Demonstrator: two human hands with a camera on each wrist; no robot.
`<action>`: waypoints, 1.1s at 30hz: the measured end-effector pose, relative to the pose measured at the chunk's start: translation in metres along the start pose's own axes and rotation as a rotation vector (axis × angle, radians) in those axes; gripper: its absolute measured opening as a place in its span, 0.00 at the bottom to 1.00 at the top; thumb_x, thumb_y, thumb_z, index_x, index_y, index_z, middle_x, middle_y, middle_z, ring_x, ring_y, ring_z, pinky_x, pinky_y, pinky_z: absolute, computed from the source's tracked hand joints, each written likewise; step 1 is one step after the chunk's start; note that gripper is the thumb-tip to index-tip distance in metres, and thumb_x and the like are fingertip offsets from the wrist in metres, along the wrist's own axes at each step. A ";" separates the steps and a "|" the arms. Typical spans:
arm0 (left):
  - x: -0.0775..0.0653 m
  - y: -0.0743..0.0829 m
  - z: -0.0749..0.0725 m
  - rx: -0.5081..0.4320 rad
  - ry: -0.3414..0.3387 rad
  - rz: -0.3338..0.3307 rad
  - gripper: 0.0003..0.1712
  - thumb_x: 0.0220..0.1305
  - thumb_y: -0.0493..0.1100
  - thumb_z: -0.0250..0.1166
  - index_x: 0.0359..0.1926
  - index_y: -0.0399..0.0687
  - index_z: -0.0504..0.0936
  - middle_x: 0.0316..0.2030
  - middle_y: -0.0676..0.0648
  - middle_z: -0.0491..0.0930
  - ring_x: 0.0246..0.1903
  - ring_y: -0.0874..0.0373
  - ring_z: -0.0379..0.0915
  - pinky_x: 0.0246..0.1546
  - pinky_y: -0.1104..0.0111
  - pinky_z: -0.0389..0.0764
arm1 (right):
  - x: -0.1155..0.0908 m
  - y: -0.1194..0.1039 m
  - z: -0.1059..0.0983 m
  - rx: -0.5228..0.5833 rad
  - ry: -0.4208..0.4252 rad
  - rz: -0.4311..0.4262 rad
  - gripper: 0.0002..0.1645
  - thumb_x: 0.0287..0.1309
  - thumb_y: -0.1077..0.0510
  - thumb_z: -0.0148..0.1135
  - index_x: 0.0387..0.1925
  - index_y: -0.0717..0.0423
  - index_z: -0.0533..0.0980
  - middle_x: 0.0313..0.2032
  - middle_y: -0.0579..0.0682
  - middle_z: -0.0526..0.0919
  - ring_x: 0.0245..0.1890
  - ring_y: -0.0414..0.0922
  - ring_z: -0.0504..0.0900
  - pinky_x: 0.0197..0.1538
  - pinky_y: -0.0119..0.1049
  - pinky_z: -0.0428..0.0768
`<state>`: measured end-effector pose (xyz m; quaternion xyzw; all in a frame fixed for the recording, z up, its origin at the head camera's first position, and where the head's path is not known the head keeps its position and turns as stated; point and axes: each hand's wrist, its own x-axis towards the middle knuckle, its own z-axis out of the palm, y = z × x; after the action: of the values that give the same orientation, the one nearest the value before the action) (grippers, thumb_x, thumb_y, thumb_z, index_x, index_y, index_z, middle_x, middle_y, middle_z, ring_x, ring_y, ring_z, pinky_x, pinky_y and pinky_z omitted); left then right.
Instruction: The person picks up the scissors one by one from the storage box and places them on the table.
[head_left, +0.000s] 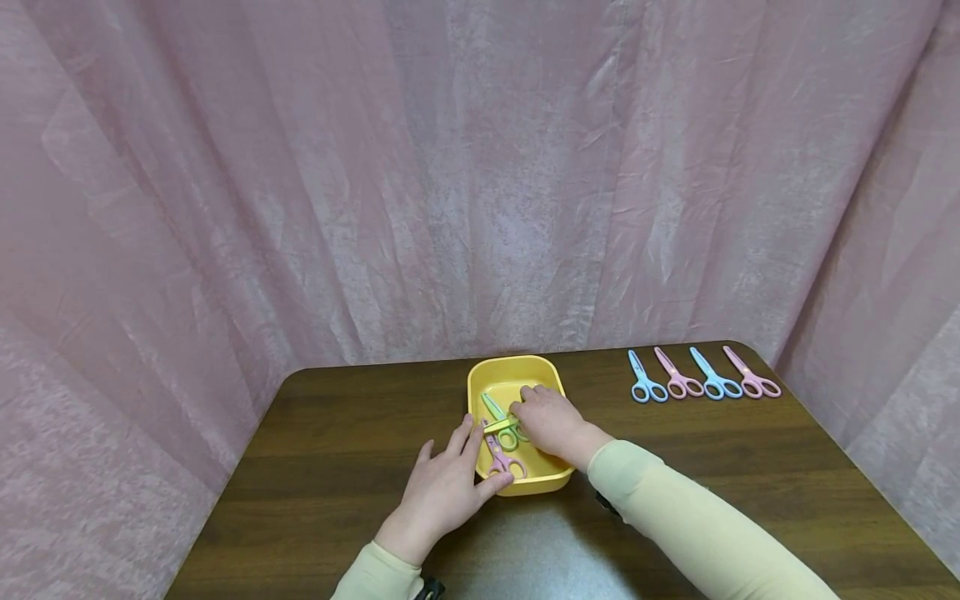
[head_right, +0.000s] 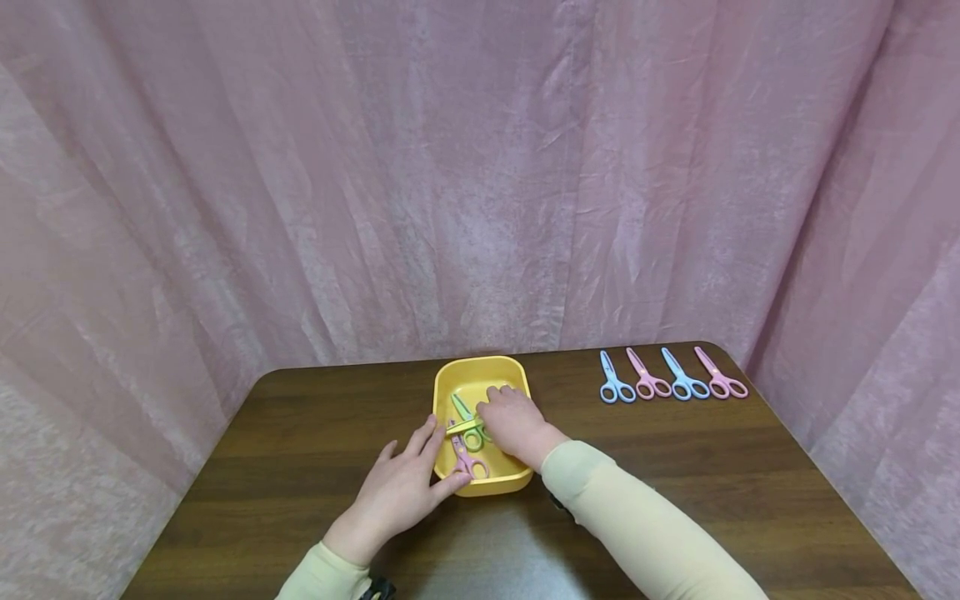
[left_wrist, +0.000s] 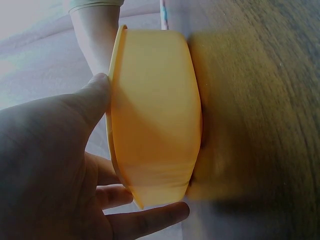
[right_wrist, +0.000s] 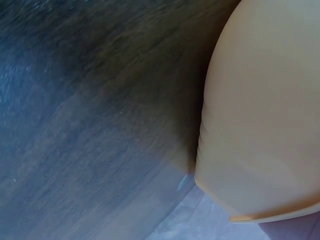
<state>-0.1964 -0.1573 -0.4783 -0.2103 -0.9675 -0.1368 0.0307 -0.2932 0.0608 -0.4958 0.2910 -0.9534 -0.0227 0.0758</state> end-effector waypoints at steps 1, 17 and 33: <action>0.000 0.000 0.000 -0.001 0.000 0.000 0.54 0.75 0.73 0.65 0.83 0.39 0.68 0.82 0.36 0.65 0.64 0.39 0.83 0.71 0.32 0.67 | 0.000 0.000 0.000 0.000 -0.001 0.003 0.05 0.76 0.57 0.70 0.47 0.51 0.88 0.39 0.51 0.81 0.40 0.51 0.81 0.49 0.49 0.84; 0.000 0.000 0.001 -0.001 0.005 0.007 0.55 0.75 0.75 0.63 0.84 0.40 0.67 0.82 0.36 0.65 0.63 0.38 0.83 0.72 0.33 0.67 | -0.005 0.001 -0.004 0.039 0.047 -0.018 0.03 0.73 0.58 0.73 0.41 0.53 0.87 0.35 0.51 0.79 0.38 0.51 0.78 0.48 0.48 0.82; -0.001 -0.002 0.001 0.005 -0.002 0.014 0.54 0.76 0.75 0.62 0.83 0.40 0.69 0.82 0.36 0.64 0.63 0.38 0.83 0.71 0.32 0.68 | -0.020 0.006 -0.019 0.162 0.164 0.023 0.11 0.72 0.58 0.76 0.52 0.56 0.88 0.42 0.54 0.80 0.44 0.54 0.81 0.47 0.51 0.84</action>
<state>-0.1967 -0.1588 -0.4795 -0.2170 -0.9665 -0.1338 0.0310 -0.2767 0.0768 -0.4797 0.2860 -0.9460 0.0792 0.1303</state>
